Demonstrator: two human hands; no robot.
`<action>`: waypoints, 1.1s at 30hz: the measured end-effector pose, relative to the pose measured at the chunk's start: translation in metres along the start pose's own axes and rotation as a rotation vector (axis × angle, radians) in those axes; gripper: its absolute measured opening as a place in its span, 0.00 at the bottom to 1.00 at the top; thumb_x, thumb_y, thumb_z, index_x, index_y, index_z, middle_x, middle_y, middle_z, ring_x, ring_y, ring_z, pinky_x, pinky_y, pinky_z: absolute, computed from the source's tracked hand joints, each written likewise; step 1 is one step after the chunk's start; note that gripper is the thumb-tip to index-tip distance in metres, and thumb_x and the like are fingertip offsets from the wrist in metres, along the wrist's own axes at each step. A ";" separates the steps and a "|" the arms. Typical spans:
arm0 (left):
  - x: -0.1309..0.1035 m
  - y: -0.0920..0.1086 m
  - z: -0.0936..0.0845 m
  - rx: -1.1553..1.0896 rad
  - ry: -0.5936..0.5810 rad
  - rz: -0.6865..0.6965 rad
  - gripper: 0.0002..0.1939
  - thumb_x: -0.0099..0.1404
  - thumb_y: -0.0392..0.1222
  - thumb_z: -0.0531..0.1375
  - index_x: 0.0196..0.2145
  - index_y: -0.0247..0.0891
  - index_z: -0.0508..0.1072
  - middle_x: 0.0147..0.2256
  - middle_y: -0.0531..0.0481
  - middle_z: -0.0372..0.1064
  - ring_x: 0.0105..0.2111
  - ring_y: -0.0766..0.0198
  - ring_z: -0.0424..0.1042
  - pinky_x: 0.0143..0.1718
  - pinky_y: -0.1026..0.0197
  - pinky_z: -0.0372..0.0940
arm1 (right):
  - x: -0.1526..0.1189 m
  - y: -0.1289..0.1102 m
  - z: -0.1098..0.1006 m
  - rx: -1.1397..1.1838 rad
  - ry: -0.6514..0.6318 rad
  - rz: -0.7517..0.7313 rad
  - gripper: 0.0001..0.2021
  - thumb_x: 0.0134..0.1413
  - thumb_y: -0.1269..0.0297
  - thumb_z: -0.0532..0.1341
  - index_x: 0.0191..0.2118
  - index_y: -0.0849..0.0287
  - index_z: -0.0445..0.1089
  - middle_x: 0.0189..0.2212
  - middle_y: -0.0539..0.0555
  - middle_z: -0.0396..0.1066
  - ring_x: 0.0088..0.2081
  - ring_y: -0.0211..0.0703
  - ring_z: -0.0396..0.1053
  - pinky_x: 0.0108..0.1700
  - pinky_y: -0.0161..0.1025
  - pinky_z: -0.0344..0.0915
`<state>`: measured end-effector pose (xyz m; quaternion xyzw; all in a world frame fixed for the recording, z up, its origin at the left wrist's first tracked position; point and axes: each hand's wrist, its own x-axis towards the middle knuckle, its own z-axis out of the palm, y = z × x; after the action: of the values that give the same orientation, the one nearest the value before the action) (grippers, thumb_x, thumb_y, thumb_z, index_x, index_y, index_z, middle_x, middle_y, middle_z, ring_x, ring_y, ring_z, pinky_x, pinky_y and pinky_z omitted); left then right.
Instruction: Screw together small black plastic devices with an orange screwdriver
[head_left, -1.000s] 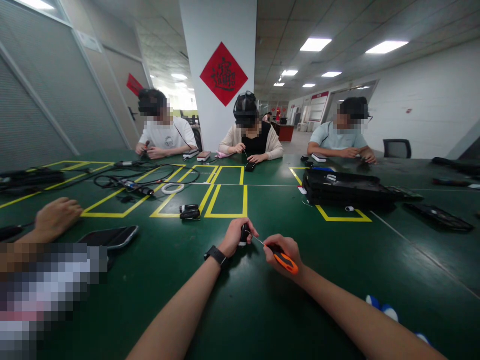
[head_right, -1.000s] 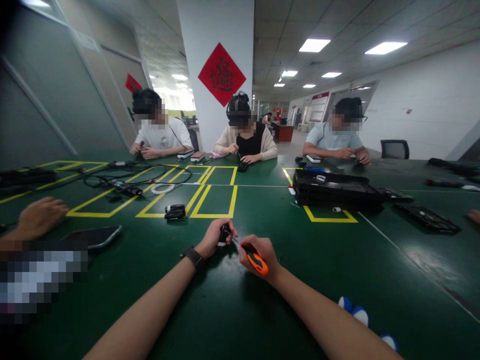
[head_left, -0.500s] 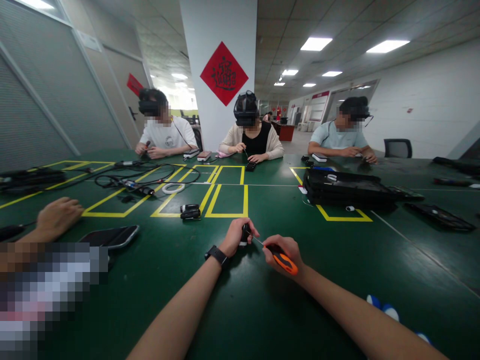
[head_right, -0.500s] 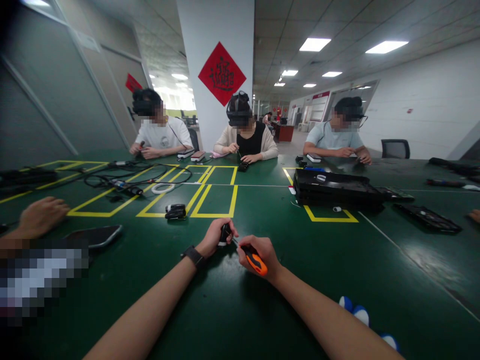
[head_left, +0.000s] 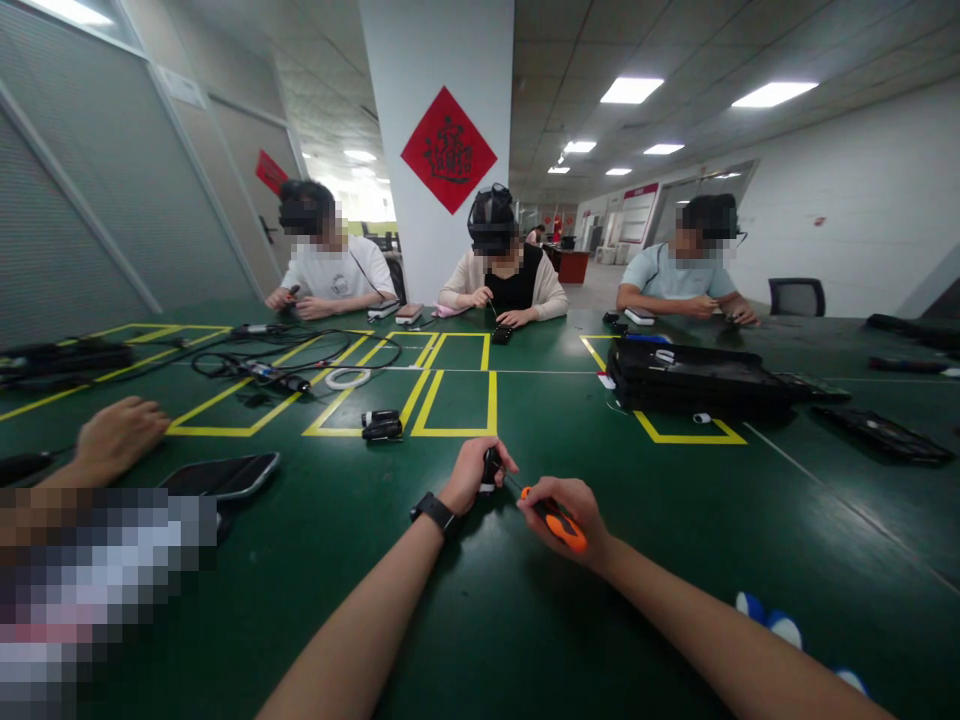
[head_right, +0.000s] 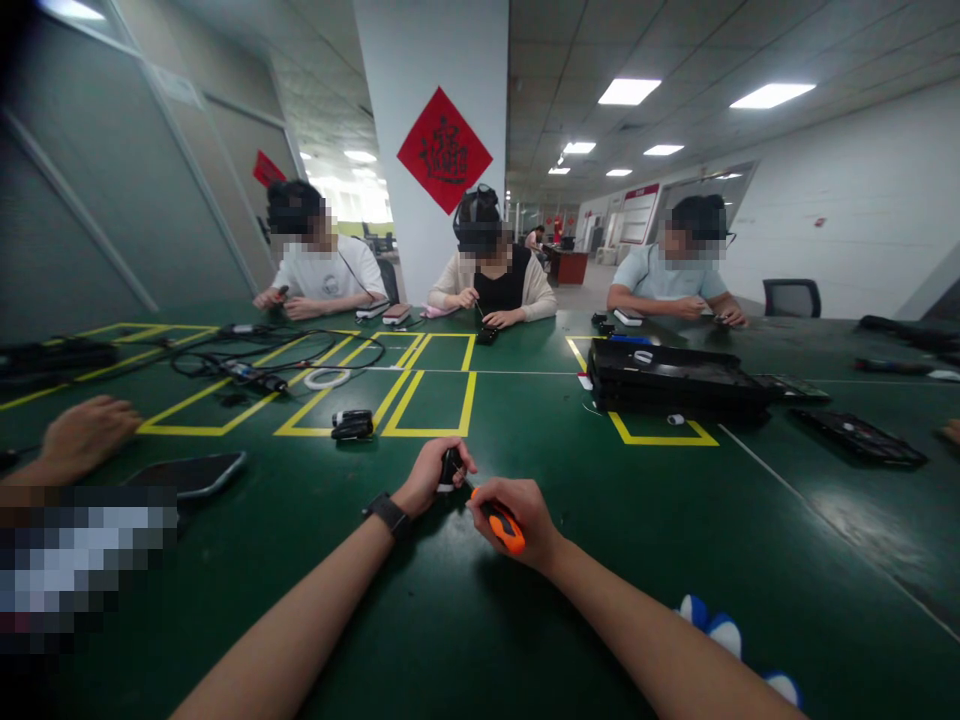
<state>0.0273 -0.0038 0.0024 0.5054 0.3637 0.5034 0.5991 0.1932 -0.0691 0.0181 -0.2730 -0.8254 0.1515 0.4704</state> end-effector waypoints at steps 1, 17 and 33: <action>0.000 0.000 0.000 -0.001 -0.002 0.001 0.16 0.57 0.47 0.48 0.22 0.33 0.65 0.21 0.46 0.69 0.13 0.72 0.58 0.16 0.67 0.54 | 0.000 -0.001 0.000 0.014 -0.011 -0.008 0.02 0.47 0.67 0.58 0.31 0.56 0.66 0.23 0.49 0.68 0.23 0.34 0.63 0.28 0.33 0.60; 0.001 -0.002 -0.003 0.003 0.052 0.055 0.18 0.58 0.48 0.47 0.21 0.33 0.66 0.20 0.47 0.68 0.14 0.71 0.59 0.17 0.67 0.54 | 0.004 -0.006 -0.004 0.091 0.047 0.080 0.04 0.45 0.70 0.57 0.30 0.57 0.67 0.27 0.52 0.61 0.29 0.39 0.62 0.31 0.37 0.61; 0.007 0.005 -0.019 0.287 0.163 0.209 0.16 0.58 0.44 0.47 0.19 0.34 0.66 0.24 0.51 0.66 0.22 0.70 0.62 0.22 0.68 0.54 | 0.012 0.035 -0.021 -0.064 -0.047 0.339 0.13 0.49 0.71 0.57 0.43 0.57 0.67 0.40 0.53 0.67 0.42 0.41 0.65 0.48 0.42 0.61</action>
<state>0.0096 0.0072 0.0033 0.5784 0.4244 0.5450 0.4340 0.2172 -0.0340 0.0199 -0.4196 -0.7826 0.2088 0.4098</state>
